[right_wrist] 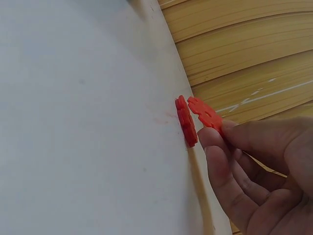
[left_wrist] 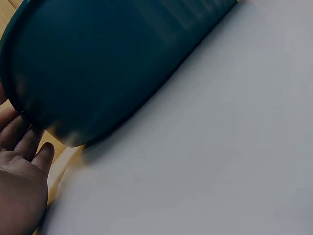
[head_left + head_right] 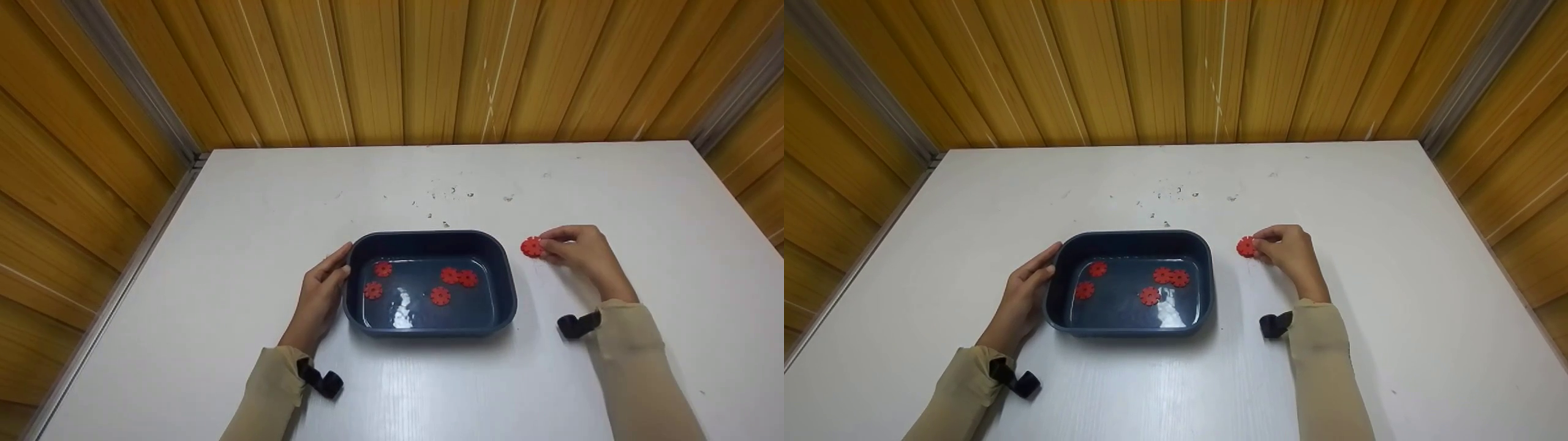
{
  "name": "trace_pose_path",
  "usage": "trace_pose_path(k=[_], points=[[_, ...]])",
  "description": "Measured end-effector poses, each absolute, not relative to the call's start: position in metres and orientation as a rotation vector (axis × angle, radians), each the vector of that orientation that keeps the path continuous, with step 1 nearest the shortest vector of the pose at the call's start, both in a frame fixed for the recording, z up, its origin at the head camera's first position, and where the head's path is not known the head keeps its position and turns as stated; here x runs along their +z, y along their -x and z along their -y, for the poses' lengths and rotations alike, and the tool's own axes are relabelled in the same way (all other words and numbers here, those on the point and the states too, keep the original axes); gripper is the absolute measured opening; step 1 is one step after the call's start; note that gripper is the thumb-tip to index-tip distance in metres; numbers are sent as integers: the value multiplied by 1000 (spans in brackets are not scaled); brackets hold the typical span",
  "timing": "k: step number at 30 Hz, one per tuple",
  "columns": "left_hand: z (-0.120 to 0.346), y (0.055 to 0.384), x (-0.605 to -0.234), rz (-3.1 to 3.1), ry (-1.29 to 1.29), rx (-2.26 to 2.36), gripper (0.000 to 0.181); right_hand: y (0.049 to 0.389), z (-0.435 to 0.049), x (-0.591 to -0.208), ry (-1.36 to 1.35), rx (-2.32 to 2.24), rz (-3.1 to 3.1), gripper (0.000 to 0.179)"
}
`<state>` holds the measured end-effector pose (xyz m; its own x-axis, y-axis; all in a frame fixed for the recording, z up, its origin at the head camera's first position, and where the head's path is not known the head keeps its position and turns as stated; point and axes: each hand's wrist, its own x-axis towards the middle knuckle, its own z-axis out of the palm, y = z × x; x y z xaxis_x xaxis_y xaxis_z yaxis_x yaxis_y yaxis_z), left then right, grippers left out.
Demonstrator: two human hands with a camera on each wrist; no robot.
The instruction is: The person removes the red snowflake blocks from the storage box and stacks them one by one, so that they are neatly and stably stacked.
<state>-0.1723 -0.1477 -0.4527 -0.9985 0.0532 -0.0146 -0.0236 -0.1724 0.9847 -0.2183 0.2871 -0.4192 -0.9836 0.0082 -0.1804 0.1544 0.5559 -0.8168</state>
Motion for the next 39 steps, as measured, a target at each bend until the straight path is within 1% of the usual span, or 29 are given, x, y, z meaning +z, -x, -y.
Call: trace_pose_path(k=[28, 39], points=[[148, 172, -456, -2012, 6, 2360, 45, 221, -287, -421, -183, -1371, -2620, 38], [148, 174, -456, -2001, 11, 2366, 46, 221, -287, -422, -192, -1429, -2590, 38]])
